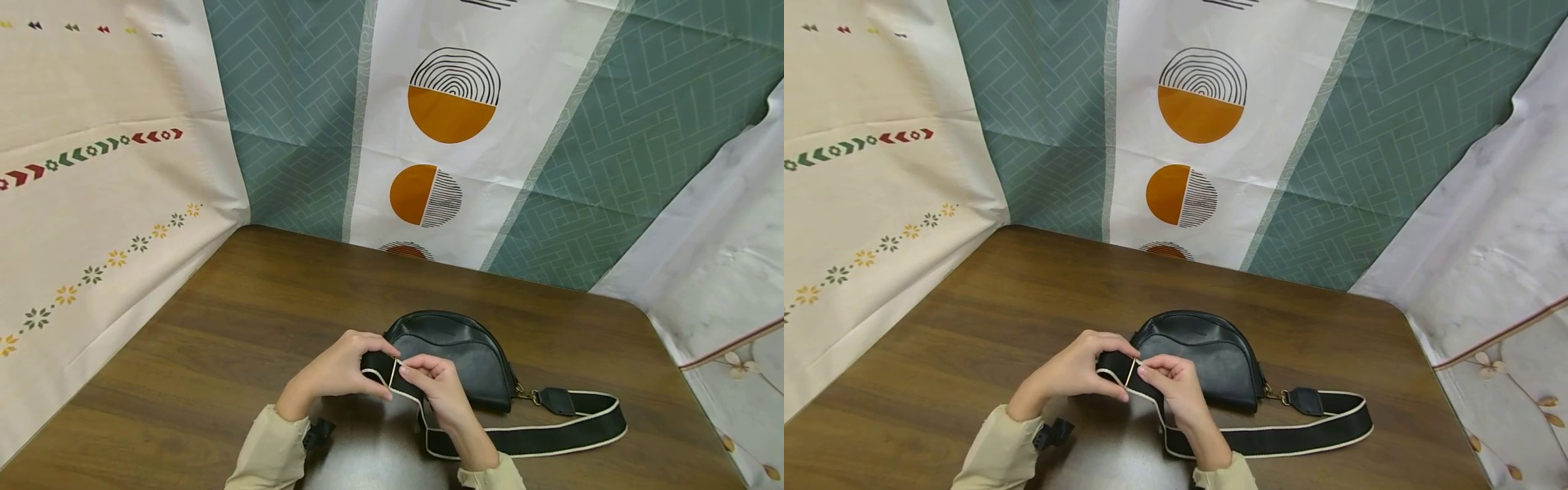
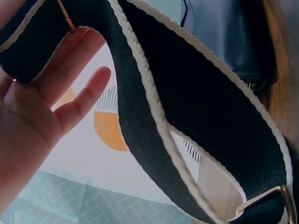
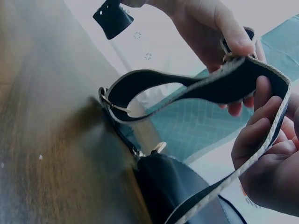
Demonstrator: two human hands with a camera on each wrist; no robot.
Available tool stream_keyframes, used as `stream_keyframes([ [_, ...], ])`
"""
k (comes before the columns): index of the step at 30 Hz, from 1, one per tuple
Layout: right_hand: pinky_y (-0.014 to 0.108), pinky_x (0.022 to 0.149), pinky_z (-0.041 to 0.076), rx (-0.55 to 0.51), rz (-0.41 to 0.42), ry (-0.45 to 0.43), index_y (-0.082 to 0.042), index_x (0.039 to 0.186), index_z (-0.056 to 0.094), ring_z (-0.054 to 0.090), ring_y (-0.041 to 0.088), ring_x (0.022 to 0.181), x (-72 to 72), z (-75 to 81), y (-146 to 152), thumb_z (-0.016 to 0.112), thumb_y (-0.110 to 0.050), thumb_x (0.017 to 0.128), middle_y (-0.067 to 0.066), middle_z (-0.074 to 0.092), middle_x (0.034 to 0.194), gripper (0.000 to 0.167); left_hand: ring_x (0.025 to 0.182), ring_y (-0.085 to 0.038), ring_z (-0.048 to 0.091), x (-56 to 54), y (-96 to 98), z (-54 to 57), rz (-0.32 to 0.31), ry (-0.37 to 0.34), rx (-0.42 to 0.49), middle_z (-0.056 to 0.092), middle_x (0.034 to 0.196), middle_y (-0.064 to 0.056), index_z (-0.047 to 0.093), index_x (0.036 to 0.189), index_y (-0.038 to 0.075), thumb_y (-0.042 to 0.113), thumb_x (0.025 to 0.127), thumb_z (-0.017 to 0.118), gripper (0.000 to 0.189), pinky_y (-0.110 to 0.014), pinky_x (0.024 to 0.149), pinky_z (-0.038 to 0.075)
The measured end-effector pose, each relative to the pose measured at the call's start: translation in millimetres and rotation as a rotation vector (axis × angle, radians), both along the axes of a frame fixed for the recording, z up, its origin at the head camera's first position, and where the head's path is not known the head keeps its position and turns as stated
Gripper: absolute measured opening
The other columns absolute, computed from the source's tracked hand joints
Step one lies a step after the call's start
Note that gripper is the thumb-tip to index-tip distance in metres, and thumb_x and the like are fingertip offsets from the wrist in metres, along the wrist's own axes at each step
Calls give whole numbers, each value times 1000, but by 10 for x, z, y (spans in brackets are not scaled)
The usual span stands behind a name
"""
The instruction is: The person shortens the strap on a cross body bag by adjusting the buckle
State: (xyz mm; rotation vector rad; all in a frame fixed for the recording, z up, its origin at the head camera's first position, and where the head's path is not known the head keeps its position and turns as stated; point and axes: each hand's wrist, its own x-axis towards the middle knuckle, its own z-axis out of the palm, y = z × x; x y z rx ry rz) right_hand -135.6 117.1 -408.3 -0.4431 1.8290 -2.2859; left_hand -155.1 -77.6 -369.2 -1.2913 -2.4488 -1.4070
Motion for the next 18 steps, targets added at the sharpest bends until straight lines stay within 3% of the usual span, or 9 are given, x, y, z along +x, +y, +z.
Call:
stream_keyframes([
  [8,17,54,45,33,-22,11,-18,75,67,56,5,60,-11,31,-26,58,2,82,-4,62,67,23,82,-8,56,-6,17,-5,5,0,-2,64,94,1,64,100,5,30,64,80,46,-20,69,46],
  [13,17,54,44,66,12,46,6,83,61,56,5,62,-4,54,0,58,1,83,-4,63,70,6,87,-8,57,-8,13,-23,26,10,-14,64,98,-2,62,104,4,30,64,80,50,-22,73,46],
  [16,17,56,45,93,60,84,19,95,53,58,7,67,-11,71,31,57,1,84,-3,64,77,21,85,-7,57,-3,14,-23,61,17,-22,64,96,-1,59,110,7,27,63,81,56,-22,72,46],
  [18,19,60,47,112,90,105,20,104,50,59,9,73,-9,85,55,58,1,83,-1,65,85,29,82,-6,58,1,13,-24,97,21,-35,63,93,2,57,114,9,27,61,82,61,-22,69,46],
])
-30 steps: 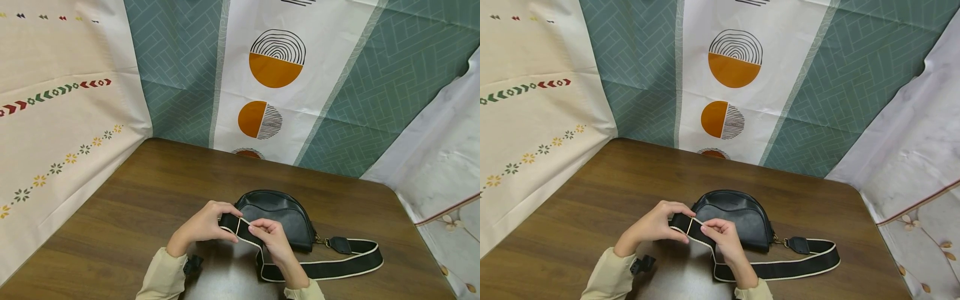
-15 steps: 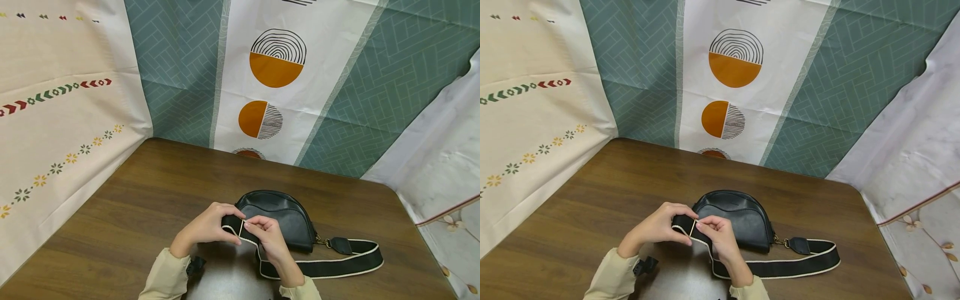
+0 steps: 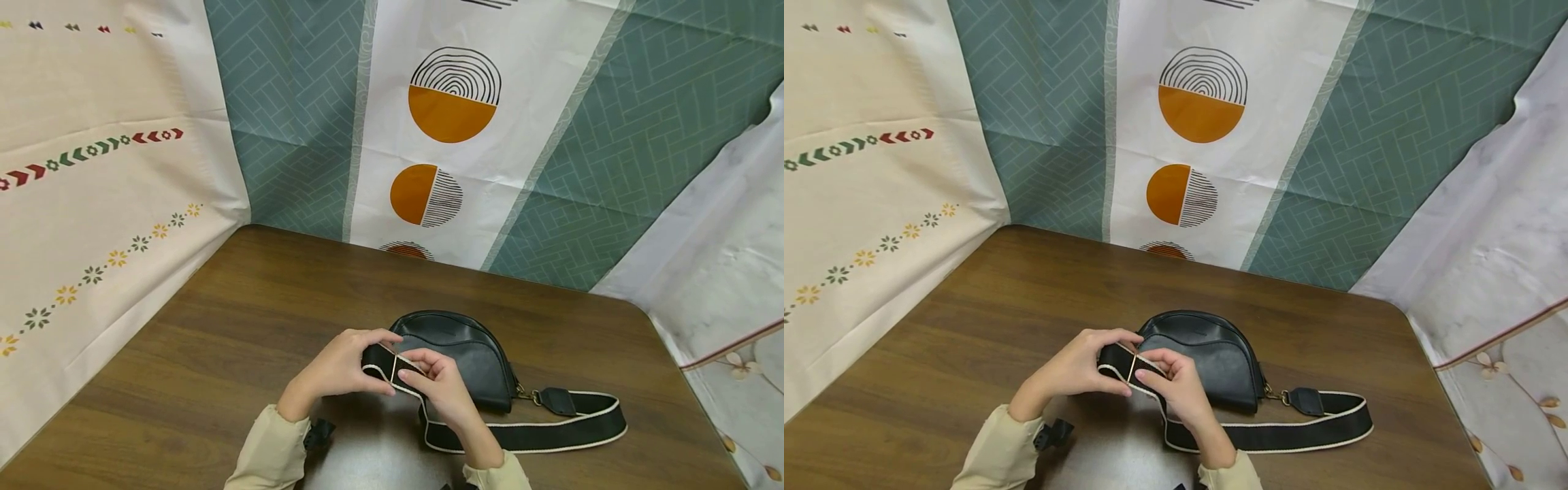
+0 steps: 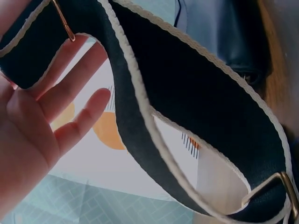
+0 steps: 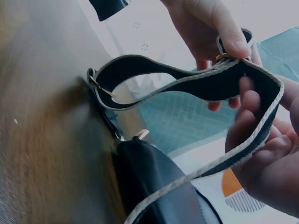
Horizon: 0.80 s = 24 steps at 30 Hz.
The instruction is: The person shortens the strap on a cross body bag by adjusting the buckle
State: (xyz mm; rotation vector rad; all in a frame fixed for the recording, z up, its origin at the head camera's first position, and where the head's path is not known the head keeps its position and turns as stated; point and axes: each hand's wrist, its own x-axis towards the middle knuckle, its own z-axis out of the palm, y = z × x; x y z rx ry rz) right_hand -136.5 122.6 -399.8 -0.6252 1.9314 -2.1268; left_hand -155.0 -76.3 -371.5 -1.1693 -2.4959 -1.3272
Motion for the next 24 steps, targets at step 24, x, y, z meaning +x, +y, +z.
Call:
stream_keyframes([
  [24,24,64,49,236,-56,190,11,119,46,57,9,80,45,88,-115,68,10,71,23,57,103,52,62,-3,51,26,10,-30,141,-19,-47,60,75,8,56,112,8,39,58,81,67,-22,59,44],
])
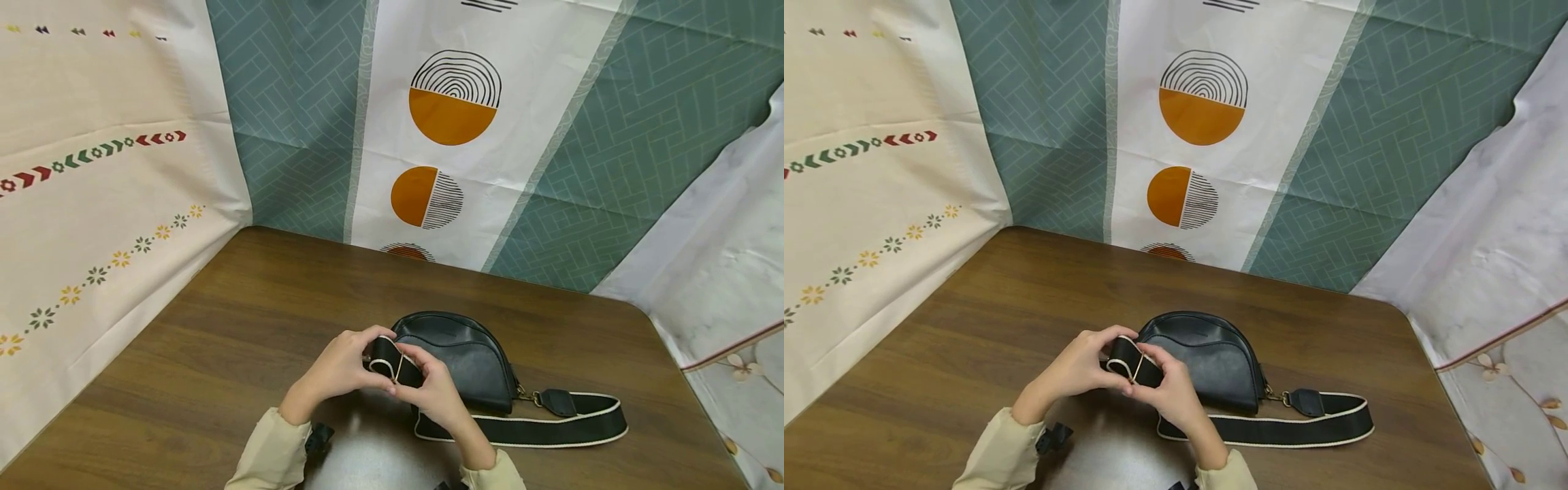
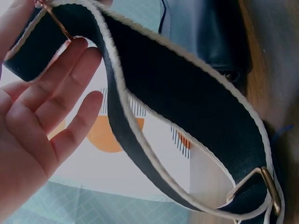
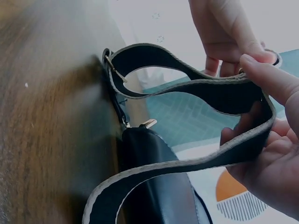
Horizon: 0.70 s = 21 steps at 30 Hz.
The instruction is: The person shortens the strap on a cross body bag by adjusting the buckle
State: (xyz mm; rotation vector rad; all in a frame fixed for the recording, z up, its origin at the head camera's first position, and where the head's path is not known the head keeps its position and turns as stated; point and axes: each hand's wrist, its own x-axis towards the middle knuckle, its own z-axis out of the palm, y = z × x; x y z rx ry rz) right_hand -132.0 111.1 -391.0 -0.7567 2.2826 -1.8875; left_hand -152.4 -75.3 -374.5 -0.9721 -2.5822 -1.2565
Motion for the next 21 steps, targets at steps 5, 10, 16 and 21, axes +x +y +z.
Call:
stream_keyframes([
  [5,26,66,49,43,-33,85,11,114,48,56,13,81,63,104,-18,66,10,71,21,59,98,46,72,-6,56,-14,-32,-25,-50,-56,58,61,81,6,54,114,6,36,57,82,70,-27,69,47],
  [10,31,69,48,52,-44,113,7,114,48,55,23,86,23,15,3,66,9,70,18,59,99,48,80,-8,56,-23,-78,-57,-62,-71,37,62,90,3,56,111,6,28,57,84,64,-33,74,47],
  [16,32,69,47,45,-54,94,4,116,48,55,18,84,0,-32,20,67,6,71,15,59,98,48,82,-10,55,-21,-94,-81,-49,-31,-30,62,92,2,58,107,4,22,58,84,58,-34,74,46],
  [21,29,67,47,24,-44,82,9,114,47,56,21,81,60,86,-2,64,9,71,21,58,97,46,81,-11,53,-15,-96,-107,-26,-3,-94,60,93,3,59,106,6,20,61,82,53,-30,74,44],
])
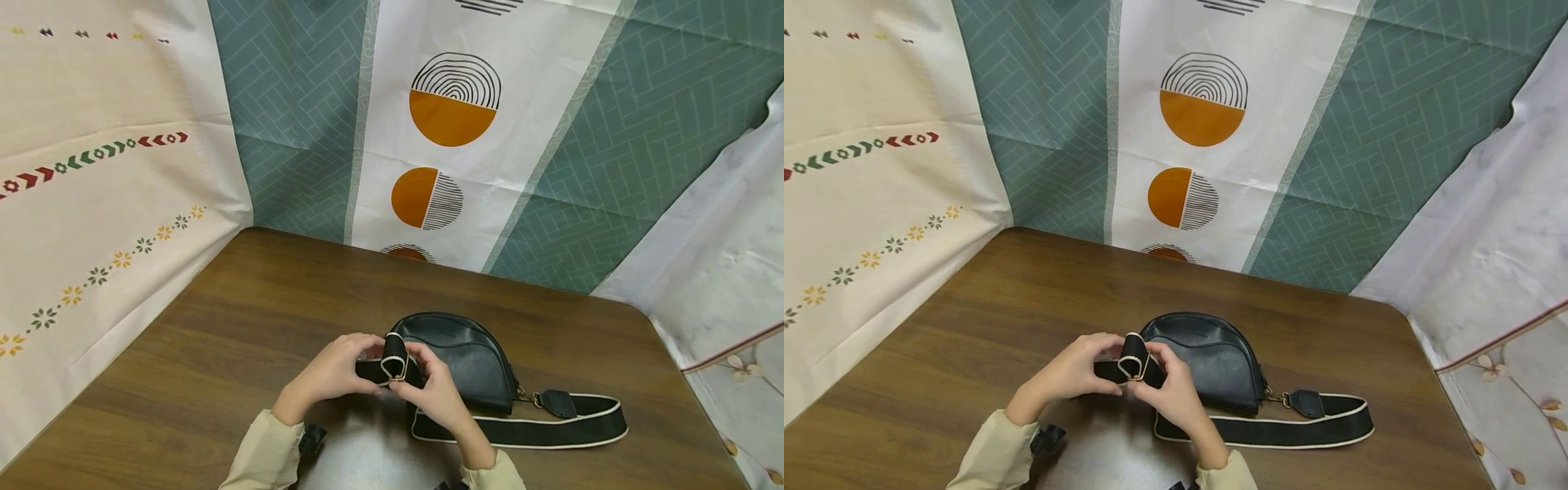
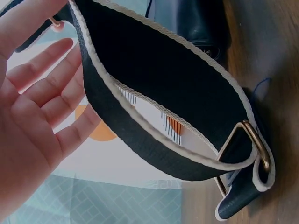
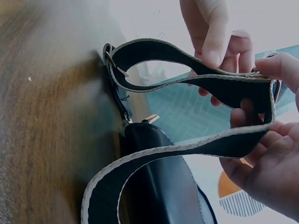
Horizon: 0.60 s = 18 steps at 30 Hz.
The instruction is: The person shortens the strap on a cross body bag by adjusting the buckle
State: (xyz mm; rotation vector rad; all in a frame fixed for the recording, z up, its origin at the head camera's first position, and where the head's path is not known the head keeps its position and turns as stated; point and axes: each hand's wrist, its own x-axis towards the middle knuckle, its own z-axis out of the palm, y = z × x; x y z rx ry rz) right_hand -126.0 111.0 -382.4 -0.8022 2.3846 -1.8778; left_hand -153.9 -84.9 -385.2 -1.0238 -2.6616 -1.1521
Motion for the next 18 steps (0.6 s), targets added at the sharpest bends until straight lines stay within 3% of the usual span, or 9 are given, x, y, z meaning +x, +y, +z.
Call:
stream_keyframes([
  [8,27,70,48,-32,34,-67,5,118,46,57,16,85,-95,-179,48,68,4,73,17,59,101,49,84,-12,55,-6,-19,2,-24,11,-6,60,94,1,62,100,6,15,64,78,41,-30,75,45],
  [18,28,64,49,-48,39,-60,5,114,51,58,13,79,-105,-180,54,69,1,73,16,60,100,45,86,-11,57,-16,-91,1,-51,-11,42,62,93,0,64,97,5,13,65,77,35,-33,75,47],
])
